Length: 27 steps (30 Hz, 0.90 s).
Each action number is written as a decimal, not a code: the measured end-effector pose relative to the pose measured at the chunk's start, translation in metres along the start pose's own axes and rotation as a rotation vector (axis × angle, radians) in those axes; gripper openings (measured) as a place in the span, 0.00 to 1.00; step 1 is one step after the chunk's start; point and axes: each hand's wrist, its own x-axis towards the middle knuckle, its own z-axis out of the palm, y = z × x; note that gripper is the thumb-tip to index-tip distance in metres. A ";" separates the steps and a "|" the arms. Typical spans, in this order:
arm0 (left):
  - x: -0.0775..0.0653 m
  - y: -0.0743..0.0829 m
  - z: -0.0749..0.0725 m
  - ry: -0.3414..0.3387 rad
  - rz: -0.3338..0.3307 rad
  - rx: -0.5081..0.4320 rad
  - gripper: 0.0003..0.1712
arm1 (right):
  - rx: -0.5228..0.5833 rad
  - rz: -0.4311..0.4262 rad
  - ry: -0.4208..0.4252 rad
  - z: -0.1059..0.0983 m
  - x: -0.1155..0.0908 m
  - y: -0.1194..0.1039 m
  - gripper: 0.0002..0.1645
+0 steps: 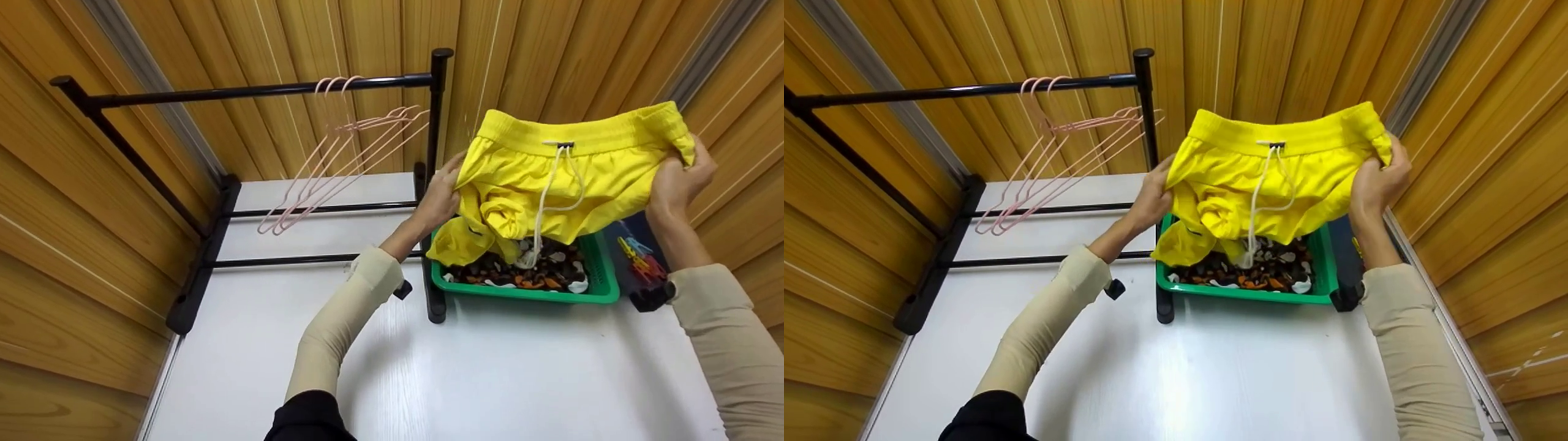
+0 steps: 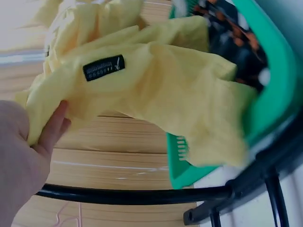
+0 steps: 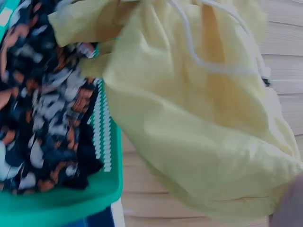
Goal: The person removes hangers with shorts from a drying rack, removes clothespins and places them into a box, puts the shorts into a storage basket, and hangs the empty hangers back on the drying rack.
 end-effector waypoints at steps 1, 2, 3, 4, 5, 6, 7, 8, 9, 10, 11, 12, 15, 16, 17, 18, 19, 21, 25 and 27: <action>-0.002 -0.002 0.001 -0.073 0.017 0.011 0.35 | -0.048 -0.095 -0.029 0.001 -0.001 0.006 0.26; -0.005 -0.004 0.003 -0.153 0.028 0.034 0.38 | -0.095 -0.180 -0.077 0.001 -0.003 0.014 0.28; -0.007 -0.006 0.004 -0.233 0.035 0.067 0.39 | -0.139 -0.256 -0.148 -0.001 -0.005 0.022 0.30; -0.010 -0.009 0.004 -0.308 0.040 0.099 0.39 | -0.199 -0.320 -0.233 -0.003 -0.008 0.030 0.32; -0.013 -0.011 0.005 -0.378 0.035 0.118 0.38 | -0.239 -0.370 -0.337 -0.006 -0.011 0.038 0.32; -0.015 -0.013 0.005 -0.441 0.016 0.132 0.35 | -0.274 -0.405 -0.454 -0.010 -0.015 0.045 0.31; -0.018 -0.015 0.006 -0.488 -0.010 0.134 0.32 | -0.314 -0.419 -0.572 -0.014 -0.020 0.052 0.30; -0.019 -0.016 0.006 -0.515 -0.047 0.115 0.28 | -0.360 -0.425 -0.687 -0.018 -0.024 0.058 0.29; -0.020 -0.017 0.006 -0.519 -0.091 0.079 0.26 | -0.412 -0.429 -0.798 -0.021 -0.028 0.063 0.28; -0.021 -0.017 0.007 -0.506 -0.140 0.029 0.24 | -0.475 -0.420 -0.897 -0.024 -0.031 0.067 0.28; -0.020 -0.016 0.007 -0.473 -0.196 -0.012 0.26 | -0.529 -0.408 -0.990 -0.026 -0.034 0.070 0.27; -0.020 -0.015 0.008 -0.431 -0.252 -0.047 0.29 | -0.585 -0.398 -1.079 -0.028 -0.036 0.072 0.28; -0.015 -0.011 0.010 -0.320 -0.387 -0.139 0.32 | -0.730 -0.335 -1.327 -0.027 -0.041 0.074 0.29; -0.014 -0.008 0.011 -0.304 -0.415 -0.143 0.31 | -0.775 -0.316 -1.402 -0.026 -0.043 0.074 0.30; -0.013 -0.006 0.012 -0.292 -0.429 -0.139 0.31 | -0.817 -0.303 -1.474 -0.025 -0.045 0.074 0.30; -0.012 -0.003 0.013 -0.282 -0.412 -0.121 0.30 | -0.868 -0.293 -1.535 -0.024 -0.047 0.074 0.31; -0.011 0.000 0.015 -0.259 -0.370 -0.086 0.28 | -0.929 -0.295 -1.582 -0.022 -0.049 0.074 0.31; -0.010 0.006 0.017 -0.169 -0.222 0.000 0.22 | -1.044 -0.311 -1.615 -0.021 -0.054 0.075 0.30; -0.010 0.018 0.015 0.009 0.126 0.196 0.21 | -1.189 -0.345 -1.530 -0.025 -0.055 0.081 0.34; -0.011 0.023 0.011 -0.087 0.232 0.252 0.23 | -1.196 -0.351 -1.495 -0.029 -0.053 0.086 0.31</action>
